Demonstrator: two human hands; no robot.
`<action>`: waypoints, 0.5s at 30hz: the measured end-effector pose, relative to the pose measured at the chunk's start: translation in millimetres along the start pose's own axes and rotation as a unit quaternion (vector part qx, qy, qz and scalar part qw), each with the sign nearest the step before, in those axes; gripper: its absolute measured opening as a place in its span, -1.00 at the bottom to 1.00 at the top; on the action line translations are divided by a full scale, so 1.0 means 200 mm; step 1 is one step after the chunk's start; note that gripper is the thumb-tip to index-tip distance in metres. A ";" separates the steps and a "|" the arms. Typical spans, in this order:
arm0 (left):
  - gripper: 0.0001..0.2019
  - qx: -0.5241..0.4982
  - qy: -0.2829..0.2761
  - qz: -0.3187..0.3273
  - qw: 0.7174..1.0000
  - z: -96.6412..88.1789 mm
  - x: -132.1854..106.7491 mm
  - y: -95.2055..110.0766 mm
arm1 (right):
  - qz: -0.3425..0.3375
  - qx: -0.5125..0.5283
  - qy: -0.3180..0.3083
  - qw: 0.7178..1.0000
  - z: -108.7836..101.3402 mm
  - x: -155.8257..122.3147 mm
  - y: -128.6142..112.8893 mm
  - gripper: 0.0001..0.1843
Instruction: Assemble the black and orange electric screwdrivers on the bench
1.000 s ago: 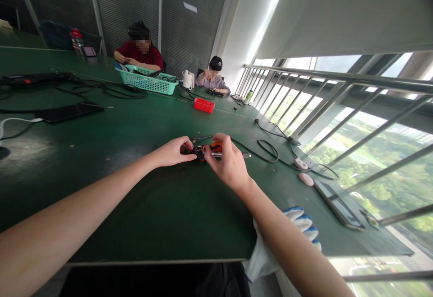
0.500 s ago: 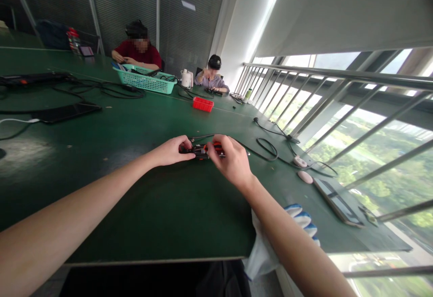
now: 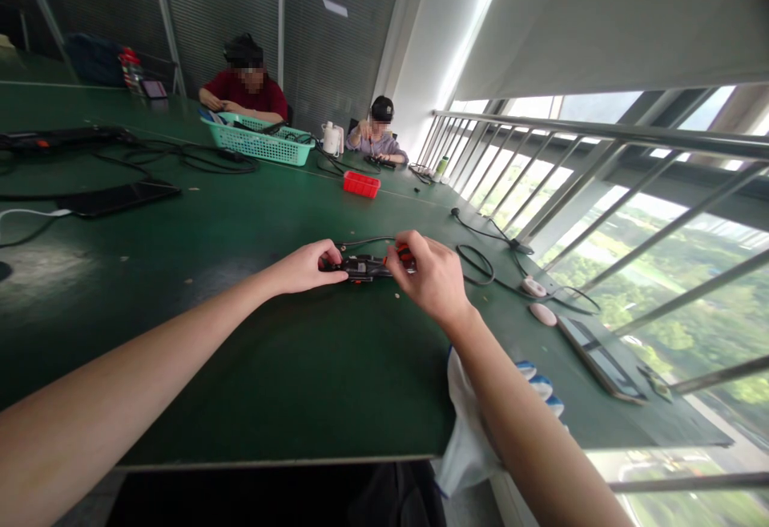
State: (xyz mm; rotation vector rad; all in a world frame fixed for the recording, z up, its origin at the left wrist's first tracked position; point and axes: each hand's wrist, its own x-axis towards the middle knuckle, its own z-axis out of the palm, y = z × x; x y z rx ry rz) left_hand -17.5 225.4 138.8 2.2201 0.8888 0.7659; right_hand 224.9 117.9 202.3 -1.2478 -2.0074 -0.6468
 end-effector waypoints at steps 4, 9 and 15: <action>-0.59 -0.003 -0.007 0.000 1.000 0.00 0.00 0.00 | -0.006 0.027 0.008 1.000 0.00 0.00 0.00 -0.72; -0.59 -0.007 -0.009 0.001 1.000 0.00 0.00 -0.01 | 0.037 0.053 0.006 0.998 0.02 -0.01 0.01 -0.65; -0.60 -0.004 -0.010 -0.003 1.000 0.00 0.00 0.00 | 0.127 0.066 0.076 0.987 0.04 -0.02 0.02 -0.77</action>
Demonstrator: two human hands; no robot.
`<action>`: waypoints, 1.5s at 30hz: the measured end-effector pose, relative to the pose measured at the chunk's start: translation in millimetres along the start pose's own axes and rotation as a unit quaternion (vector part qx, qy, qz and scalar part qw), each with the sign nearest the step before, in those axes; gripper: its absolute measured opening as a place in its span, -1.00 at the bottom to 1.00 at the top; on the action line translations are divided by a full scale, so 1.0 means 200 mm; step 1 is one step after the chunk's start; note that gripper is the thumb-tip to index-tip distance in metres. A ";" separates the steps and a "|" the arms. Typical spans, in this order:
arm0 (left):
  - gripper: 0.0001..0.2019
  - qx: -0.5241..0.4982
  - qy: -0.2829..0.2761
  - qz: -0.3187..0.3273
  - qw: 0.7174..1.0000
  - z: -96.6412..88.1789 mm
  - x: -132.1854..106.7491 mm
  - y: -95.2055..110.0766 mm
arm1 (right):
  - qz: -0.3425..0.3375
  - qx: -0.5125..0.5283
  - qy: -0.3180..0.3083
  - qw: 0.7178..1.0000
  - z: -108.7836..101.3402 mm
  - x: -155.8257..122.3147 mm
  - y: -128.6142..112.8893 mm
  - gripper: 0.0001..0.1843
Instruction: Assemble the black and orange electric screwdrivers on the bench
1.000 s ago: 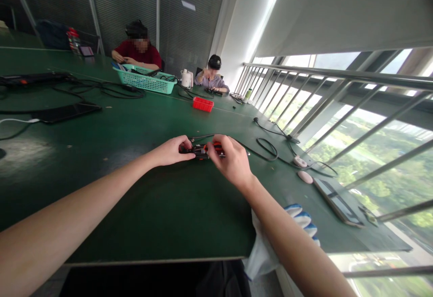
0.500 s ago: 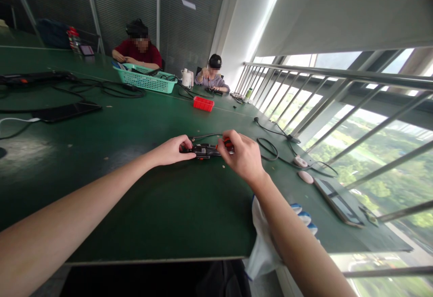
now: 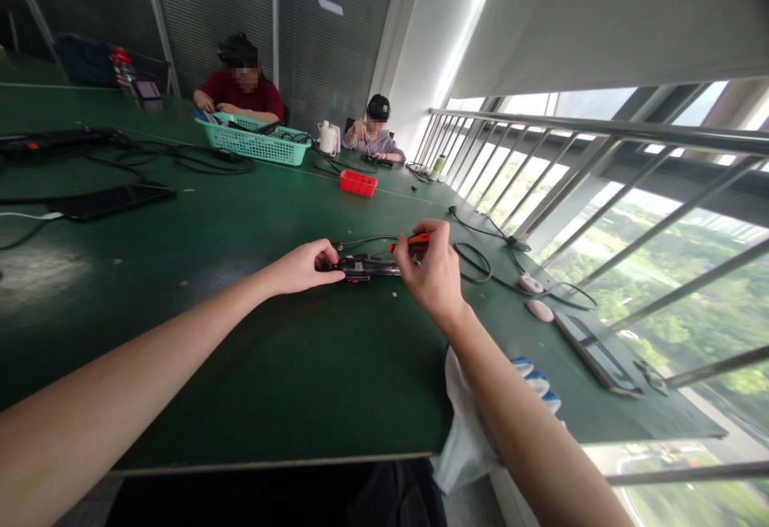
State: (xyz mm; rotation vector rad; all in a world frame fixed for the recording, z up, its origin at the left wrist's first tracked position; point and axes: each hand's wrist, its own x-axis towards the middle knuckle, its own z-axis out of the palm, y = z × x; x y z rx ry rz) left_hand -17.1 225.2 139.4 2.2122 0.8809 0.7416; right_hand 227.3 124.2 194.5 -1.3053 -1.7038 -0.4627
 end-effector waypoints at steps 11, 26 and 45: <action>-0.59 -0.024 0.006 0.015 1.000 0.00 0.01 -0.02 | -0.001 -0.022 -0.023 0.999 0.05 -0.01 -0.04 -0.60; -0.59 -0.030 0.017 0.010 0.999 0.02 0.01 -0.03 | -0.064 0.079 -0.071 0.992 0.11 -0.07 -0.10 -0.77; -0.56 -0.016 0.006 -0.005 1.000 0.00 0.00 -0.01 | -0.045 0.052 -0.048 0.996 -0.01 -0.02 -0.07 -0.80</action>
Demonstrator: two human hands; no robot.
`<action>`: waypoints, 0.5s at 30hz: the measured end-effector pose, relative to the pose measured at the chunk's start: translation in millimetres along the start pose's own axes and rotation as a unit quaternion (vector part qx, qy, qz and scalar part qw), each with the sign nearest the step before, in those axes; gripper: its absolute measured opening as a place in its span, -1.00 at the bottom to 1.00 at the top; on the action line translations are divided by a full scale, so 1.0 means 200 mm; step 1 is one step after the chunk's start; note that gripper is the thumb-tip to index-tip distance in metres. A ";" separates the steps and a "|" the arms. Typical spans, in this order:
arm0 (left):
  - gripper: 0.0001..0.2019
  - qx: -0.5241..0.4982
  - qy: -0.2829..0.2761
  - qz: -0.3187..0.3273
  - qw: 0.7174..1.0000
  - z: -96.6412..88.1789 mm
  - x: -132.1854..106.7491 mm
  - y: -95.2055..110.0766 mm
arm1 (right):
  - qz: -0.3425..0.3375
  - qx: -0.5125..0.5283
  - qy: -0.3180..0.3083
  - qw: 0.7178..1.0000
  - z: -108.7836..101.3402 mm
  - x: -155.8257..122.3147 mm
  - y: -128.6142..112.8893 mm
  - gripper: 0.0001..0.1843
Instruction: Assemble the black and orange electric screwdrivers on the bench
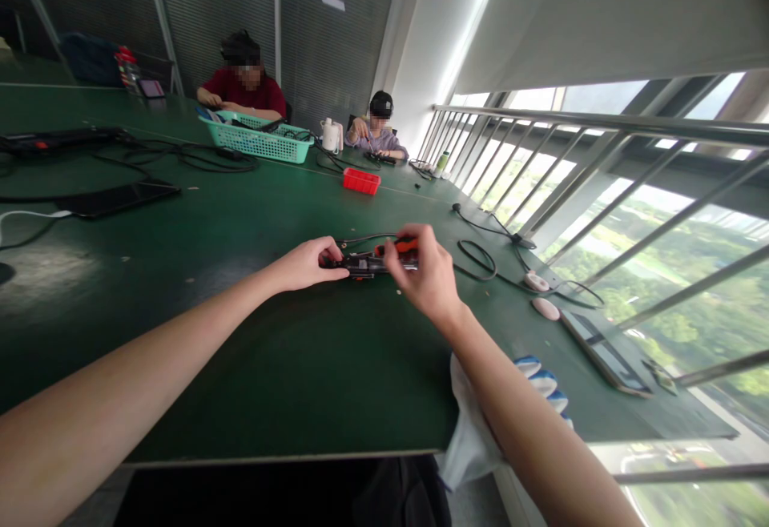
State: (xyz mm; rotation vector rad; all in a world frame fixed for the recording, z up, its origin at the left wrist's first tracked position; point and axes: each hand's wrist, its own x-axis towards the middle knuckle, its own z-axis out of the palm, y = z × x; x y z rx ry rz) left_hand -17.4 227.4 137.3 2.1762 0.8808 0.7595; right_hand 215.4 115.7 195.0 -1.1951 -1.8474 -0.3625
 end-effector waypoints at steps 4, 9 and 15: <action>-0.56 0.006 -0.007 -0.006 1.000 0.00 0.00 0.01 | 0.026 -0.031 0.049 0.998 -0.05 0.00 0.08 -0.82; -0.55 0.012 -0.002 -0.006 1.000 0.00 0.00 0.01 | -0.015 -0.060 0.009 0.998 -0.02 0.01 0.08 -0.86; -0.55 0.011 0.000 -0.002 1.000 0.00 0.00 0.02 | -0.041 -0.117 -0.032 0.992 -0.02 0.02 0.05 -0.80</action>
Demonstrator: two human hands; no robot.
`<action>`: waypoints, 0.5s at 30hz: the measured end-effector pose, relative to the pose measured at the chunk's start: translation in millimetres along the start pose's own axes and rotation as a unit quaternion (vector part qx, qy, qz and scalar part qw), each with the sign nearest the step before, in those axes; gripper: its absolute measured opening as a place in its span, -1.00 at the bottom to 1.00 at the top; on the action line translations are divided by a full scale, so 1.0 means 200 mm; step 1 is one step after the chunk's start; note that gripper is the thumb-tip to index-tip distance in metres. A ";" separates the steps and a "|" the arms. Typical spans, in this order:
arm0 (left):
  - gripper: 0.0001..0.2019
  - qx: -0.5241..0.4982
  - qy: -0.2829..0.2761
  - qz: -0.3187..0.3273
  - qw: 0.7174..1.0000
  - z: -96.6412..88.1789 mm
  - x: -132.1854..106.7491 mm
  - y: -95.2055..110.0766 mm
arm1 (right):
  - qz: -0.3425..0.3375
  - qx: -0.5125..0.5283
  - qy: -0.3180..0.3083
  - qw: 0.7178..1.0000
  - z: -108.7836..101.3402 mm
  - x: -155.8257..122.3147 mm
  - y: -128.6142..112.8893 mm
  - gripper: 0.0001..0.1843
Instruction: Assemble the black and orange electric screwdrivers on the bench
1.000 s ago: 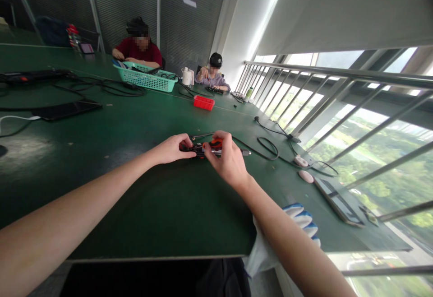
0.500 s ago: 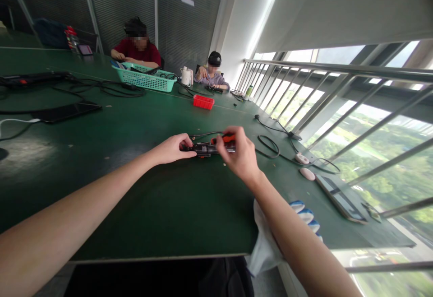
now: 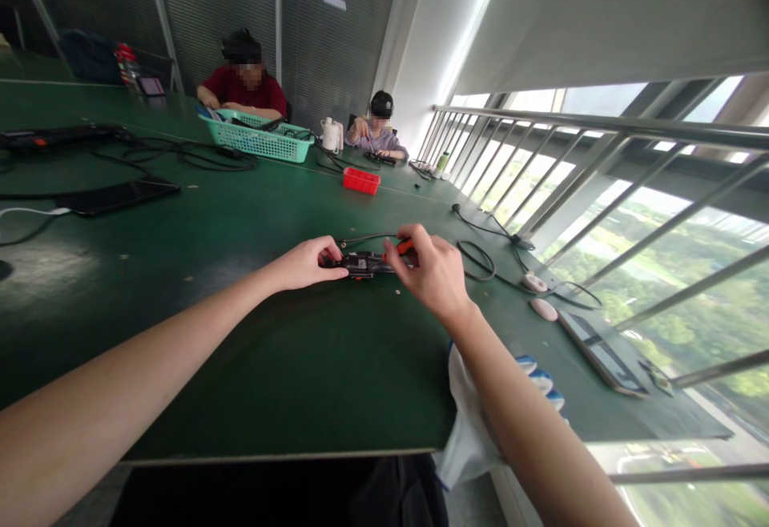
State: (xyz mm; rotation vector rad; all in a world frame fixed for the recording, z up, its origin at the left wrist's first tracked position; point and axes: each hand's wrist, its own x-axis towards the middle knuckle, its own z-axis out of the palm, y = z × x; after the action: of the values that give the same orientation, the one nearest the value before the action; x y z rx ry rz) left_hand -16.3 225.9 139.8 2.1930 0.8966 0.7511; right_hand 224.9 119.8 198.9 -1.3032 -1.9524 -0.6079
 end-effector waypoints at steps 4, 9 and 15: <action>-0.56 -0.008 0.000 0.003 1.000 0.00 0.00 0.00 | 0.000 0.026 0.001 1.000 -0.01 0.00 -0.01 -0.60; -0.58 0.004 0.003 0.006 1.000 0.00 -0.01 -0.01 | 0.110 0.051 0.035 0.992 0.02 -0.01 -0.01 -0.72; -0.59 0.006 0.006 0.011 1.000 0.01 0.00 0.00 | 0.138 0.060 0.053 0.987 0.06 -0.01 -0.01 -0.73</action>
State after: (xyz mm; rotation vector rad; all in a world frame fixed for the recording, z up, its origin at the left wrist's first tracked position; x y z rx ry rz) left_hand -15.8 225.1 138.1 2.2150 0.8867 0.7731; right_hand 220.1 125.6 190.0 -1.4033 -1.6575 -0.4074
